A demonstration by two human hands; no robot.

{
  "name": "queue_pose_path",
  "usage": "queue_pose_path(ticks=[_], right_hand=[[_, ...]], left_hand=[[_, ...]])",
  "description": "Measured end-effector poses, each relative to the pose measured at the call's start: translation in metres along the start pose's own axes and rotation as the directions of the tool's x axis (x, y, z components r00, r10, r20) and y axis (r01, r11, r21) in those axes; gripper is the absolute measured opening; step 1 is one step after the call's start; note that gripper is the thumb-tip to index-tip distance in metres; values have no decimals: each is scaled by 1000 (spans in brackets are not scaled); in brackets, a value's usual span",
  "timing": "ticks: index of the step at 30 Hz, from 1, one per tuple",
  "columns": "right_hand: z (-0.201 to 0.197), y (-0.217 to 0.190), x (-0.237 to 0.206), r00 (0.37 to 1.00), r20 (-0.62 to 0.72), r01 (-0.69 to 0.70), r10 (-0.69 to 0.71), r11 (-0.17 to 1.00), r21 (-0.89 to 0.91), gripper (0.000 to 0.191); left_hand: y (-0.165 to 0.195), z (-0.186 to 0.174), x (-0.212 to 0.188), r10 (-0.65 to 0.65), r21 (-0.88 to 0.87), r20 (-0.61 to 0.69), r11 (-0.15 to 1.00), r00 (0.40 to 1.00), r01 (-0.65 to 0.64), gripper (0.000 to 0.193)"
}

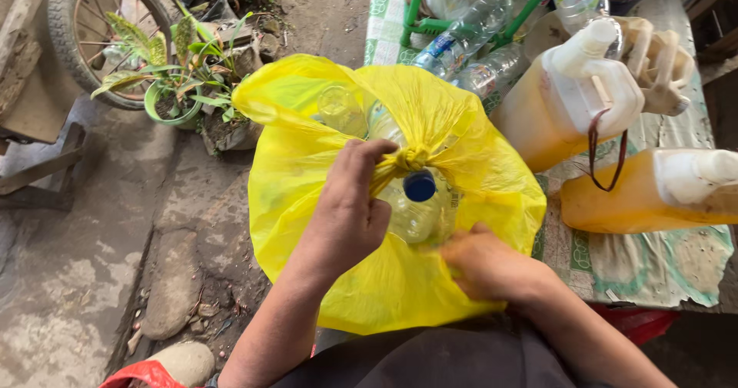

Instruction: The person packs empty plastic bottles into a large yellow plastic bag, twisting and tying the bag closed. They then wipe bottles with a cloth, screw caps onto several bottles, carry the filled bag indoors, and set it down near a shelf.

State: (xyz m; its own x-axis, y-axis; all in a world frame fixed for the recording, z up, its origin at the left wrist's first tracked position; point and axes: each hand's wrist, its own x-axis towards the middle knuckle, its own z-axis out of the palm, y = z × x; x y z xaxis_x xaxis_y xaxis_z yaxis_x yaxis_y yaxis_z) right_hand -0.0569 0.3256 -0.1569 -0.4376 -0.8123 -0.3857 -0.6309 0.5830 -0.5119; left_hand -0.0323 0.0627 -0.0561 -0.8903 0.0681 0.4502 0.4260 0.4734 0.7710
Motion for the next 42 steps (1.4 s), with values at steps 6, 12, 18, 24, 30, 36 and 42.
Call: queue_pose_path(ticks=[6, 12, 18, 24, 30, 36, 42], right_hand=[[-16, -71, 22, 912, 72, 393, -404, 911, 129, 44], [-8, -100, 62, 835, 110, 534, -539, 842, 67, 50], [27, -95, 109, 750, -13, 592, -661, 681, -432, 43], [22, -72, 135, 838, -291, 123, -461, 681, -722, 20], [2, -78, 141, 884, -215, 285, -416, 842, -458, 21], [16, -76, 156, 804, -240, -6, -545, 396, -918, 29], [-41, -71, 136, 561, -635, -7, -531, 763, -646, 46]], left_hand=[[-2, -9, -11, -47, 187, -65, 981, 997, 58, 70], [0, -37, -38, -227, 459, -82, 856, 971, 239, 94], [10, -59, -75, -282, 253, -128, 918, 951, 306, 96], [31, -67, -90, -281, 196, -148, 931, 948, 307, 95], [32, -67, -89, -191, 133, -197, 967, 961, 220, 87], [30, -81, -101, -159, 224, -239, 951, 958, 214, 46], [41, -84, -112, -199, 315, -325, 899, 924, 305, 49]])
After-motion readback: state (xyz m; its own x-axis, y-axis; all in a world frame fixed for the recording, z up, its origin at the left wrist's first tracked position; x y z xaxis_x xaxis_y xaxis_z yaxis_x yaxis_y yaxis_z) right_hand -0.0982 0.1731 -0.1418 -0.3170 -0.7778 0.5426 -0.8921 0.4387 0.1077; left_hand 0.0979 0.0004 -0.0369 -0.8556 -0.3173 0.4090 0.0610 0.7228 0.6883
